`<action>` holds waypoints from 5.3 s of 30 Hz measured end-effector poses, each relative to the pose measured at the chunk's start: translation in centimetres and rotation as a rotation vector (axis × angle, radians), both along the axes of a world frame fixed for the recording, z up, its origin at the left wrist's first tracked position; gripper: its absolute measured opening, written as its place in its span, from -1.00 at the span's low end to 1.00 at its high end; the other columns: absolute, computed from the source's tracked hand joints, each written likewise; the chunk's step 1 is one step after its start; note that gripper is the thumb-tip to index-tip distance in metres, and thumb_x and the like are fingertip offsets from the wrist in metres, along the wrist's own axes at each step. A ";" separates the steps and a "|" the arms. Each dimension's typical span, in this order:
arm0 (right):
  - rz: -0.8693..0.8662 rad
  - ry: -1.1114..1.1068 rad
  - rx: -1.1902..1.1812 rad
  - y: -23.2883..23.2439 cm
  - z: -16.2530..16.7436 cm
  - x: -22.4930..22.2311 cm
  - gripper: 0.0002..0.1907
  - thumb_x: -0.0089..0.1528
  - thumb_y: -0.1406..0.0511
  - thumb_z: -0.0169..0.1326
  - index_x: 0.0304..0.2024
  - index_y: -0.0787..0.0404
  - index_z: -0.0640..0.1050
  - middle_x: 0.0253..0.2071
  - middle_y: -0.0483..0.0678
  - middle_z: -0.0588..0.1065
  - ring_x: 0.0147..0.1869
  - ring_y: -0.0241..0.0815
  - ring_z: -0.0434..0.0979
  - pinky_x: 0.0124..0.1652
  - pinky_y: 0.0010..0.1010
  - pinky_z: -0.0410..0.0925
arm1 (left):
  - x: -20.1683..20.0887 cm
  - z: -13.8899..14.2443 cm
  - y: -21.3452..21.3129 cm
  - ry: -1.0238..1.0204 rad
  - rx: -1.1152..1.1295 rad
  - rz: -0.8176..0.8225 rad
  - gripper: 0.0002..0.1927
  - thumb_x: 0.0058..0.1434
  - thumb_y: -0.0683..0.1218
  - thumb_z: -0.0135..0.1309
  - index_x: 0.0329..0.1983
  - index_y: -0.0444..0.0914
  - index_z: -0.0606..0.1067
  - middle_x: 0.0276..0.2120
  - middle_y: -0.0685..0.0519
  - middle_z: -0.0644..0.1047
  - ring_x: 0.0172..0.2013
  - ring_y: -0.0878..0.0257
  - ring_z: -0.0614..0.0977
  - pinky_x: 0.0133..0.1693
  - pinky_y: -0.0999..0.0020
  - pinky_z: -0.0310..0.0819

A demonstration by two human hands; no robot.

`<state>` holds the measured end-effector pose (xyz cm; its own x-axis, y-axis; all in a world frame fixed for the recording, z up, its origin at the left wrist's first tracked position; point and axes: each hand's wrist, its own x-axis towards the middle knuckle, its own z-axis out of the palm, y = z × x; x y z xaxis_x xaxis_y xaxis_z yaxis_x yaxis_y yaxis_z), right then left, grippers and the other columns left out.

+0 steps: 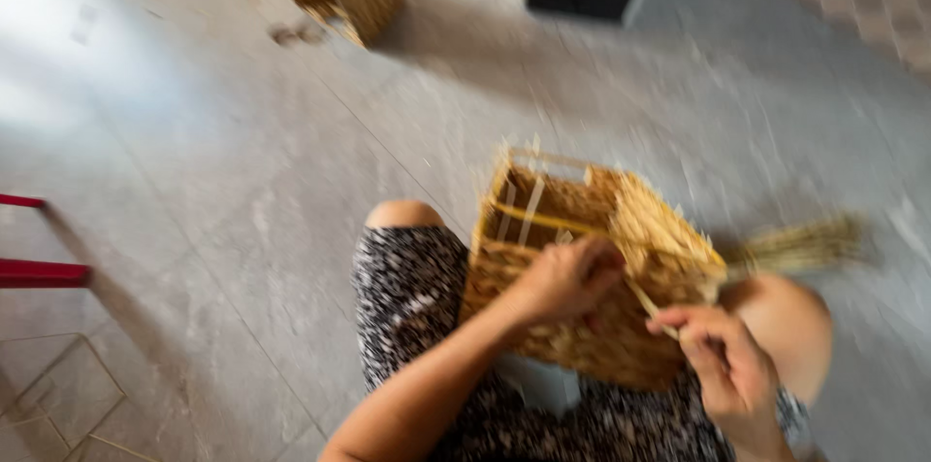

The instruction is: The person sits on the floor weaving a water hyacinth basket. They split a dried strand, wrap and tuck it around the basket's rim frame, and weave the strand along the edge, pulling it tight and gathering more strands from the floor as needed.

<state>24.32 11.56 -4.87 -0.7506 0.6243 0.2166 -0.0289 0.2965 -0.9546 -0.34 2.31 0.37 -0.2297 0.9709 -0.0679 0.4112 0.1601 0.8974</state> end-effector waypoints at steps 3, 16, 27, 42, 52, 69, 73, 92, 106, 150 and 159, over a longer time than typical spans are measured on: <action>-0.066 0.003 -0.103 -0.4 -0.3 0.7 -0.97 0.43 0.37 -0.01 -0.13 0.22 0.43 0.01 0.08 0.63 -0.31 -0.48 0.29 -0.24 -0.66 0.26 | 0.4 -1.2 -0.5 -0.108 -0.161 -0.010 -0.76 0.41 -0.08 -0.07 0.04 -0.25 0.51 -0.21 -0.03 0.66 -0.53 0.28 0.71 -0.49 0.40 0.64; 0.018 -0.186 0.369 4.7 6.4 -8.7 -0.95 0.44 0.41 0.08 -0.15 0.27 0.49 -0.22 -0.05 0.61 -0.25 -0.31 0.61 -0.26 -0.51 0.47 | 2.9 -3.8 -2.1 0.323 0.265 0.123 -0.76 0.41 -0.28 0.04 0.12 -0.31 0.49 0.02 -0.02 0.60 -0.23 0.19 0.73 -0.31 0.42 0.68; 0.561 -0.600 -0.136 13.8 5.4 -15.2 -0.84 0.24 0.36 0.20 -0.12 0.15 0.69 -0.27 -0.15 0.67 -0.30 -0.33 0.62 -0.24 -0.46 0.52 | 4.2 -3.0 -1.2 0.417 0.172 0.210 -0.78 0.39 -0.13 0.11 0.07 -0.21 0.57 -0.07 0.11 0.64 -0.33 0.24 0.73 -0.38 0.36 0.64; 0.875 -0.779 -0.182 13.3 2.7 -16.1 -0.91 0.21 0.34 0.16 -0.29 0.23 0.63 -0.43 -0.16 0.61 -0.36 -0.39 0.53 -0.32 -0.49 0.43 | 4.2 -1.7 -0.2 0.213 0.078 0.298 -0.82 0.34 -0.12 0.14 -0.14 -0.27 0.40 -0.31 0.00 0.64 -0.38 0.10 0.72 -0.41 0.21 0.58; 0.874 -0.649 -0.205 13.6 4.0 -15.6 -0.68 0.14 0.28 0.22 -0.03 0.05 0.64 -0.35 -0.27 0.61 -0.29 -0.45 0.56 -0.22 -0.55 0.45 | 4.2 -0.9 0.4 0.173 -0.033 0.300 -0.81 0.27 -0.12 0.19 -0.19 -0.27 0.44 -0.39 -0.03 0.65 -0.52 0.13 0.70 -0.46 0.22 0.56; 0.771 -0.766 0.134 13.8 3.4 -14.7 -0.66 0.12 0.29 0.30 -0.04 -0.10 0.73 -0.32 -0.20 0.49 -0.27 -0.28 0.44 -0.28 -0.41 0.37 | 4.1 -1.0 0.3 0.122 0.066 0.297 -0.85 0.28 -0.16 0.18 -0.20 -0.31 0.45 -0.35 -0.03 0.65 -0.48 0.25 0.70 -0.47 0.34 0.58; 0.811 -0.863 0.161 13.6 2.6 -15.3 -0.76 0.08 0.27 0.29 -0.19 -0.07 0.78 -0.29 -0.21 0.50 -0.22 -0.30 0.49 -0.23 -0.42 0.40 | 4.2 -1.9 -0.1 0.070 0.037 0.319 -0.86 0.30 -0.18 0.17 -0.21 -0.32 0.45 -0.34 -0.01 0.65 -0.53 0.26 0.68 -0.50 0.34 0.57; 0.761 -0.679 -0.088 14.1 3.9 -15.0 -0.83 0.15 0.32 0.25 -0.21 0.16 0.72 -0.40 -0.19 0.67 -0.37 -0.44 0.59 -0.29 -0.55 0.47 | 5.8 -4.5 -2.6 0.702 0.278 0.151 -0.59 0.29 -0.22 0.26 0.21 -0.16 0.56 0.16 0.01 0.38 -0.18 0.36 0.64 -0.21 0.44 0.63; 0.811 -0.647 -0.263 13.3 3.1 -15.1 -0.85 0.17 0.38 0.20 -0.20 0.26 0.67 -0.34 -0.14 0.65 -0.30 -0.41 0.60 -0.26 -0.54 0.49 | 6.1 -2.9 -2.3 0.672 0.146 0.098 -0.49 0.18 -0.17 0.28 0.23 -0.15 0.49 0.13 -0.02 0.36 -0.18 0.22 0.62 -0.23 0.30 0.58; 0.952 -0.806 -0.375 14.0 2.2 -15.6 -0.86 0.16 0.36 0.20 -0.26 0.29 0.68 -0.38 -0.08 0.68 -0.31 -0.37 0.65 -0.26 -0.50 0.49 | 6.1 -3.6 -2.8 0.739 0.210 0.140 -0.55 0.26 -0.20 0.23 0.22 -0.14 0.50 0.16 0.00 0.37 -0.15 0.27 0.64 -0.18 0.37 0.62; 0.851 -0.726 -0.051 15.1 2.6 -14.8 -0.76 0.21 0.26 0.17 -0.11 0.13 0.73 -0.27 -0.17 0.70 -0.25 -0.37 0.67 -0.23 -0.54 0.49 | 5.5 -2.9 -2.1 0.629 0.246 0.216 -0.67 0.38 -0.16 0.20 0.19 -0.27 0.53 0.09 0.02 0.53 -0.18 0.26 0.71 -0.27 0.42 0.63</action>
